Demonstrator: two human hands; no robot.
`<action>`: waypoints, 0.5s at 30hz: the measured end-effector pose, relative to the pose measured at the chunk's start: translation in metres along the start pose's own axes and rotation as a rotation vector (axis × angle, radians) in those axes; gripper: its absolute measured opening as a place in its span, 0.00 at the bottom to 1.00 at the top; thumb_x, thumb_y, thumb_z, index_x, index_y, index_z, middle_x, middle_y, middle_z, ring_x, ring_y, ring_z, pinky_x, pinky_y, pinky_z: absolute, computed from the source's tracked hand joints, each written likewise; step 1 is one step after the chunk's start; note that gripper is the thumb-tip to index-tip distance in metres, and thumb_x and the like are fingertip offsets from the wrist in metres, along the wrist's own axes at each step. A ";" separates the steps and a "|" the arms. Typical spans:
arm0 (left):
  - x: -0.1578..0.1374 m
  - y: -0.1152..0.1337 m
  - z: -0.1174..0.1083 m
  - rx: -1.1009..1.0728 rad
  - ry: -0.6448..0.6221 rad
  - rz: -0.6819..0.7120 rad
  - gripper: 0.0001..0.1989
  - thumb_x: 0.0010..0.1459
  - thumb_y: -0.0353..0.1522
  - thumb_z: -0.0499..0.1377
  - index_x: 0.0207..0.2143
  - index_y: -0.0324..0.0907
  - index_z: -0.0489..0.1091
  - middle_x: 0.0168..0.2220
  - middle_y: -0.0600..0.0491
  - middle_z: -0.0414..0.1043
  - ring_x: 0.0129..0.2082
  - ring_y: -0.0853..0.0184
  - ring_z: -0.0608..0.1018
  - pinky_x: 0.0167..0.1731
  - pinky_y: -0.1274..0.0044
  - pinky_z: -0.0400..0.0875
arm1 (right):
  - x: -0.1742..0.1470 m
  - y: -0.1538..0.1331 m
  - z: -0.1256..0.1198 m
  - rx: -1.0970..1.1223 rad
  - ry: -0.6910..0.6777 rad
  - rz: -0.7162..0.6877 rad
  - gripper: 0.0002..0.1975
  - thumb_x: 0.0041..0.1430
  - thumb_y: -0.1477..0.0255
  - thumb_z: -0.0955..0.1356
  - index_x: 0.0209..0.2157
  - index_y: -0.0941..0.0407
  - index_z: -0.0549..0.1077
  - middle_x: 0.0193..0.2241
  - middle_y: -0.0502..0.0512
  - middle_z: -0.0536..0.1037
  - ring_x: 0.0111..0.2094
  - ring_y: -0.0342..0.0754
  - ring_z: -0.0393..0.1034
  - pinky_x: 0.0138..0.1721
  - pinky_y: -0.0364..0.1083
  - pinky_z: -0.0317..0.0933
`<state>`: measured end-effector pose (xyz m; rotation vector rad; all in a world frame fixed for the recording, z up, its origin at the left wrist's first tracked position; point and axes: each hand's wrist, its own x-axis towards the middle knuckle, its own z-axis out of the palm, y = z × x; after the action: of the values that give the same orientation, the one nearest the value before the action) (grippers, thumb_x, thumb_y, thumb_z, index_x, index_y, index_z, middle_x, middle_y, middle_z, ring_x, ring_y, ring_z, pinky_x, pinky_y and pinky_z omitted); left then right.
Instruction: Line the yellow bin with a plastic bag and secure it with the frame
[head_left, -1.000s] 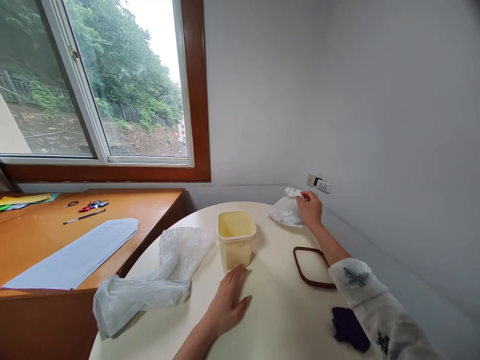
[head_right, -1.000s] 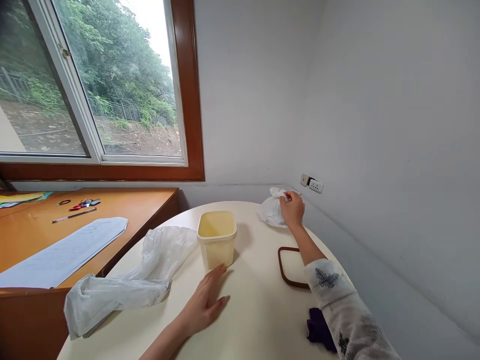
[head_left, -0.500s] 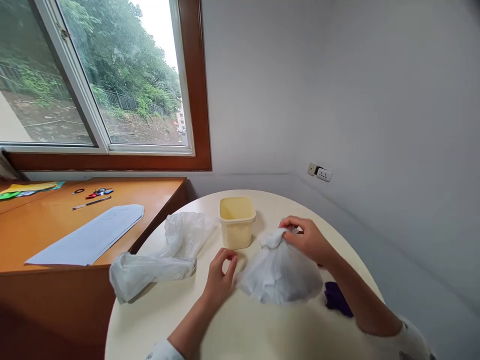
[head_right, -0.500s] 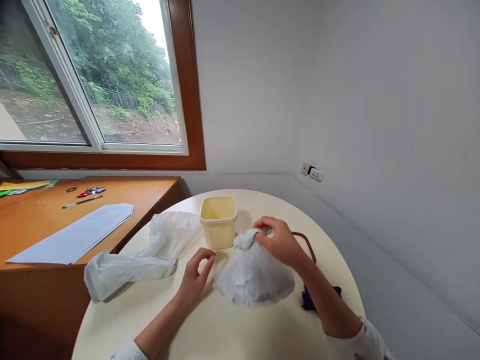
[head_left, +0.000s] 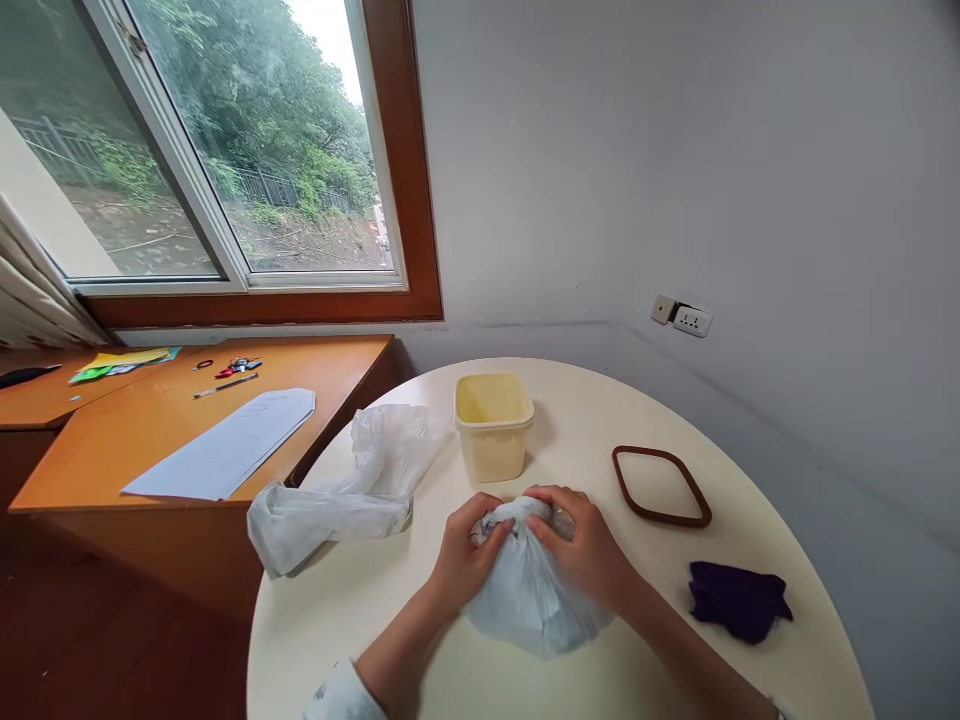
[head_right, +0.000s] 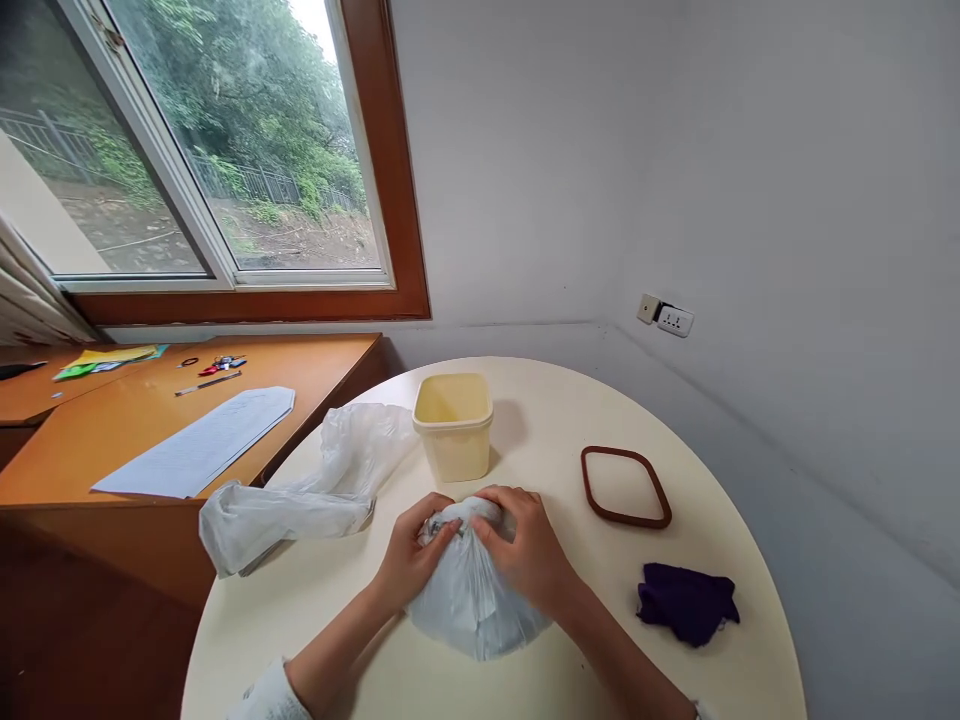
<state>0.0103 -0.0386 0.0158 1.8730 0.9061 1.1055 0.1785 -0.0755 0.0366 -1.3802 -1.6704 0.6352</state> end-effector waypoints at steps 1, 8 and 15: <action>0.001 0.000 0.001 -0.019 -0.002 -0.010 0.10 0.56 0.37 0.54 0.30 0.39 0.68 0.29 0.51 0.70 0.31 0.67 0.71 0.32 0.77 0.65 | -0.001 0.001 -0.001 -0.049 0.000 -0.018 0.09 0.52 0.68 0.65 0.37 0.52 0.70 0.36 0.53 0.74 0.41 0.50 0.65 0.45 0.49 0.56; 0.003 -0.002 0.003 -0.188 -0.029 -0.050 0.11 0.56 0.37 0.55 0.29 0.38 0.69 0.33 0.48 0.71 0.35 0.64 0.72 0.36 0.75 0.65 | -0.005 0.008 0.000 -0.200 0.147 -0.051 0.06 0.51 0.75 0.64 0.32 0.53 0.70 0.35 0.54 0.70 0.39 0.50 0.63 0.42 0.49 0.57; 0.000 0.002 0.007 -0.020 0.001 -0.005 0.09 0.57 0.35 0.53 0.27 0.40 0.67 0.31 0.50 0.70 0.33 0.65 0.71 0.35 0.75 0.66 | -0.001 0.007 -0.007 0.111 0.107 0.110 0.07 0.54 0.70 0.62 0.32 0.53 0.72 0.31 0.51 0.73 0.33 0.46 0.66 0.35 0.44 0.58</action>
<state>0.0176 -0.0410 0.0154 1.8531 0.8970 1.1086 0.1879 -0.0758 0.0335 -1.4080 -1.4616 0.6936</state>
